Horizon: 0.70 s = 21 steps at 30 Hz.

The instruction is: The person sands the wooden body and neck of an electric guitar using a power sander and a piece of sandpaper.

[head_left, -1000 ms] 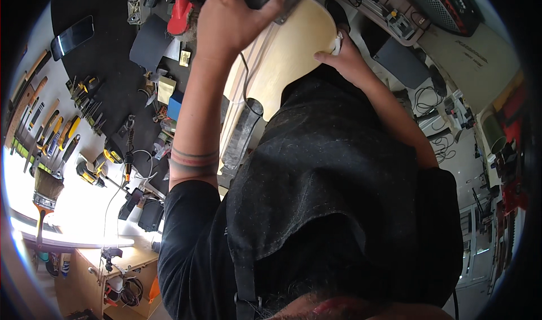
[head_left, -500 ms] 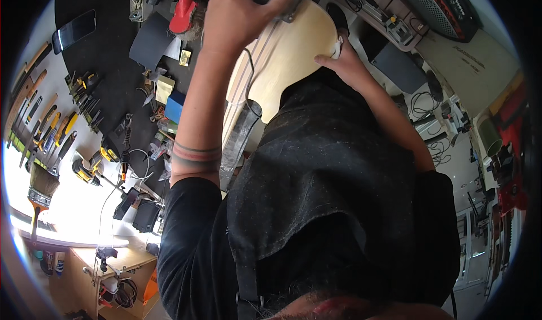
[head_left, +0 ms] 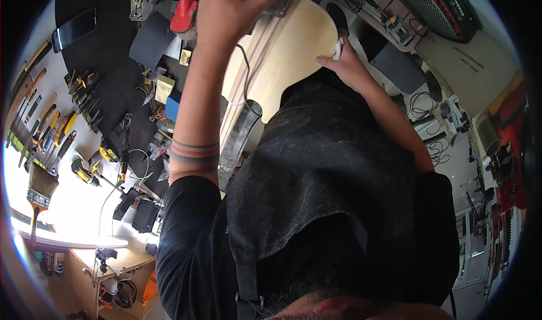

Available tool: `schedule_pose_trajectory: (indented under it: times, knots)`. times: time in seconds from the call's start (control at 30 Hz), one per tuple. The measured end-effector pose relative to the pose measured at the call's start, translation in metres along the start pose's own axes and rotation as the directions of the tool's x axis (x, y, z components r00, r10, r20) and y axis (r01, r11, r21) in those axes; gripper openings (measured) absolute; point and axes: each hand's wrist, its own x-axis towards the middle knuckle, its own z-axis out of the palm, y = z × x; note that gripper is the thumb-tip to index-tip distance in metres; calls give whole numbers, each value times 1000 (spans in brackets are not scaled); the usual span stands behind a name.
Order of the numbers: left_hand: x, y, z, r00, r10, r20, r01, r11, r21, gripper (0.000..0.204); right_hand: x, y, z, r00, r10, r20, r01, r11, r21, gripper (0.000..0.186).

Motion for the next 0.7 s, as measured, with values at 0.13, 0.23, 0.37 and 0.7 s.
schedule_pose_trajectory:
  times: [0.13,0.23,0.37,0.7]
  knots:
    - [-12,12,5,993,114,27,-114,993,-18,79,3,12,-2,1000,-1,-4,0,999,-41,73]
    - [-14,-2,-3,996,77,37,-78,997,21,79,2,12,-2,1000,10,4,-10,1000,12,75]
    - [-11,-27,-17,1000,-25,-18,25,998,53,80,0,9,-2,1000,24,5,-24,1000,12,77]
    - [-27,6,0,987,128,92,-125,991,-40,79,3,15,0,1000,11,2,-11,1000,-6,78]
